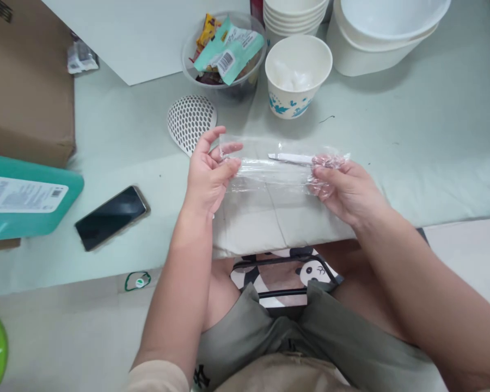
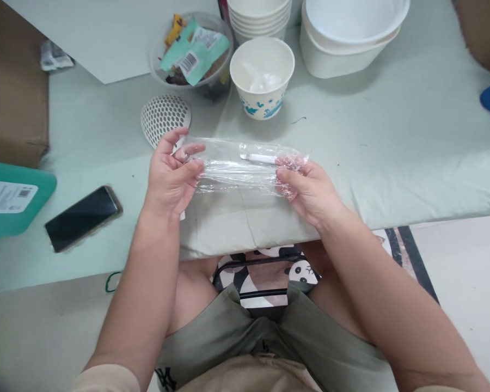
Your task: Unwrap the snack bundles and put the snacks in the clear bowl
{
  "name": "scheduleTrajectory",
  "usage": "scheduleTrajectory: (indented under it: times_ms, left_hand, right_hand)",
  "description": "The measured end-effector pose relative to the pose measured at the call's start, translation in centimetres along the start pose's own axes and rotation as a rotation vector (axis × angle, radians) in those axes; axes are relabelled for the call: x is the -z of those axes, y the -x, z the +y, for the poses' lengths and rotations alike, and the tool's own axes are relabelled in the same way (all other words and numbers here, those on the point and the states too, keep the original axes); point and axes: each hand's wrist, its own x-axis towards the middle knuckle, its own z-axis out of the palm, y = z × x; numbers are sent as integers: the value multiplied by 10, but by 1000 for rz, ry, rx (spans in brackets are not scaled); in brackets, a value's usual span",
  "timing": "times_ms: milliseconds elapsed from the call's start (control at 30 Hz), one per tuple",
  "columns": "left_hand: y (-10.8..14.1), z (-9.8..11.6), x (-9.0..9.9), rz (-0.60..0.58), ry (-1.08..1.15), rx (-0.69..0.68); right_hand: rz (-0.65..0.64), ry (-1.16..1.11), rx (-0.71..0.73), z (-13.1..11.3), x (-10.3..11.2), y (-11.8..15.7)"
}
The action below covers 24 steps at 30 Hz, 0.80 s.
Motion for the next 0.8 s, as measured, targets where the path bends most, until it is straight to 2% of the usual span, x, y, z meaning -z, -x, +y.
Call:
scheduleTrajectory:
  times_ms: [133,200,300,367,467,633,800]
  left_hand:
    - [4,9,-6,35,71,11]
    - [6,15,-9,25,129,129]
    - [10,22,-13,-65,139,390]
    - [12,25,-15,-115,79,466]
    - [14,28,-18,-104,10,424]
    - [13,28,-19,-26,-39,336]
    - [11,24,-17,2,-34,271]
  right_hand:
    - [12,-80,89,1,2,-2]
    - [2,-110,90,1,2,-2]
    - [-13,-114,92,1,2,-1]
    - [-16,-82,112,1,2,0]
    - [-4,13,99,1,1,1]
    - [98,242,115,4,-1,3]
    - [126,197,167,4,-1,3]
